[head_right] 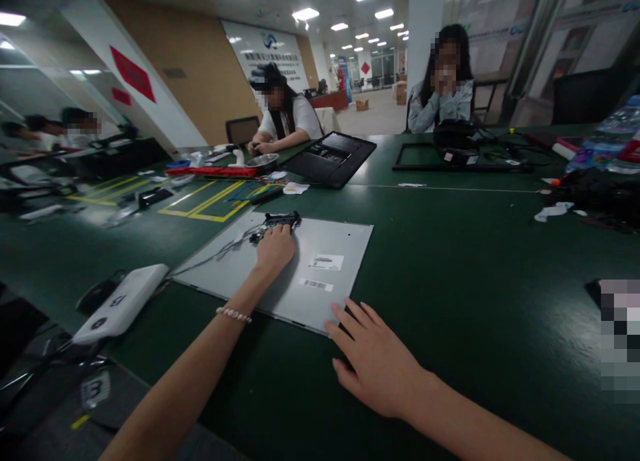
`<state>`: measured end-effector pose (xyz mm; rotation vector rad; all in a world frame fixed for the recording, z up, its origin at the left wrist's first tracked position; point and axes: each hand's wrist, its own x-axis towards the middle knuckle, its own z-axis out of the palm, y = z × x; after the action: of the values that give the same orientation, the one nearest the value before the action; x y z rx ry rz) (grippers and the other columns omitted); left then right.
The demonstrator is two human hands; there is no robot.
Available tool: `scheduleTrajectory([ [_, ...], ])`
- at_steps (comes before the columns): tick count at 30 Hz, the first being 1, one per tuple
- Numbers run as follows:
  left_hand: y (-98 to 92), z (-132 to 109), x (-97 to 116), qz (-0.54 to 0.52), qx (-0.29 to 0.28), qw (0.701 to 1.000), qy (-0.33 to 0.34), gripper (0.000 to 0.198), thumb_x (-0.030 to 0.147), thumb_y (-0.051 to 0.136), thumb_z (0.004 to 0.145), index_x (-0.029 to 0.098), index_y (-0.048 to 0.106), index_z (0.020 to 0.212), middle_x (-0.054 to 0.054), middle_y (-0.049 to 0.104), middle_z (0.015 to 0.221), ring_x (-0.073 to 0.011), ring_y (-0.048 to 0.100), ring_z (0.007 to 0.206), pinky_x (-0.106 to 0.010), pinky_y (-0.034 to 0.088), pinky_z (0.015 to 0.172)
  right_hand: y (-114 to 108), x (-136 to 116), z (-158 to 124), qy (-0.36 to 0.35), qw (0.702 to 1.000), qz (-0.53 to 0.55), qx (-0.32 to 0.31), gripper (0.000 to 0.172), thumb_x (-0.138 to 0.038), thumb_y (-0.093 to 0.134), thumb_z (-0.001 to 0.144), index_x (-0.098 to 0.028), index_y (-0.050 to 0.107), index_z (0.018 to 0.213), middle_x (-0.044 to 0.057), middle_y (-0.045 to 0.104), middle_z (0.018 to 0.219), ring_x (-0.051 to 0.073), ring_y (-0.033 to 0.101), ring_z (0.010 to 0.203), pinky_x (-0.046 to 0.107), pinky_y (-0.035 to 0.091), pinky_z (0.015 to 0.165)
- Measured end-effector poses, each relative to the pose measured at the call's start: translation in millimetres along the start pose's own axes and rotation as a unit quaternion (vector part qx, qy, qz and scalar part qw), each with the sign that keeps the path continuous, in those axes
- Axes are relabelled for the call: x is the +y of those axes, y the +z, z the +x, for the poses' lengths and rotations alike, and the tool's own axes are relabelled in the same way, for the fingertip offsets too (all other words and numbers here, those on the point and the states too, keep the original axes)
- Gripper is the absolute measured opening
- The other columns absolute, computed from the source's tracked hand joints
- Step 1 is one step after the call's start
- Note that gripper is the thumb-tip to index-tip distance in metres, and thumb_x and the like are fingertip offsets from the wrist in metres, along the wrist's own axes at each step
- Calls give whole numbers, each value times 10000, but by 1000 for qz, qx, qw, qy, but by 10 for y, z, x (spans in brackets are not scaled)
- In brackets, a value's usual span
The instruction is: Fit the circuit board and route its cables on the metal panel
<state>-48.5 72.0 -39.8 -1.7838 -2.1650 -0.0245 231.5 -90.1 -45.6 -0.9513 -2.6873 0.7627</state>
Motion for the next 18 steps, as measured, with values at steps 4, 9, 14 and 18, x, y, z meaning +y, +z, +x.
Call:
scheduleTrajectory([
  [4,-10,-30,-34,1,-8,1000,9,394,153,305,927,115,604,1181,-186,622,1187,-322,586,1073,-403,490,832,-10,-1,-13,1,1000,10,-3,570,-450,367,984,-260,322,1520,42,224,1615,258,123,1486,509,153,1195],
  [9,-167,-43,-70,-9,-26,1000,0,380,321,358,942,131,646,1102,-179,656,1133,-346,614,1028,-489,472,867,-36,-13,-12,5,1000,19,-11,573,-455,366,983,-258,322,1519,35,217,1617,251,115,1488,502,137,1199],
  [14,-180,313,-176,-38,-1,999,-10,397,304,319,956,146,622,1157,-181,598,1267,-322,533,1188,-487,433,961,-60,-27,-7,8,1000,18,-18,579,-447,370,981,-245,319,1521,45,215,1617,253,105,1489,510,133,1197],
  [18,-20,698,-189,-79,-106,991,-10,391,282,321,953,135,627,1147,-190,546,1360,-319,444,1302,-527,354,1043,-76,-43,-16,7,1000,10,-16,577,-431,395,973,-250,329,1517,48,228,1613,252,113,1487,504,144,1197],
])
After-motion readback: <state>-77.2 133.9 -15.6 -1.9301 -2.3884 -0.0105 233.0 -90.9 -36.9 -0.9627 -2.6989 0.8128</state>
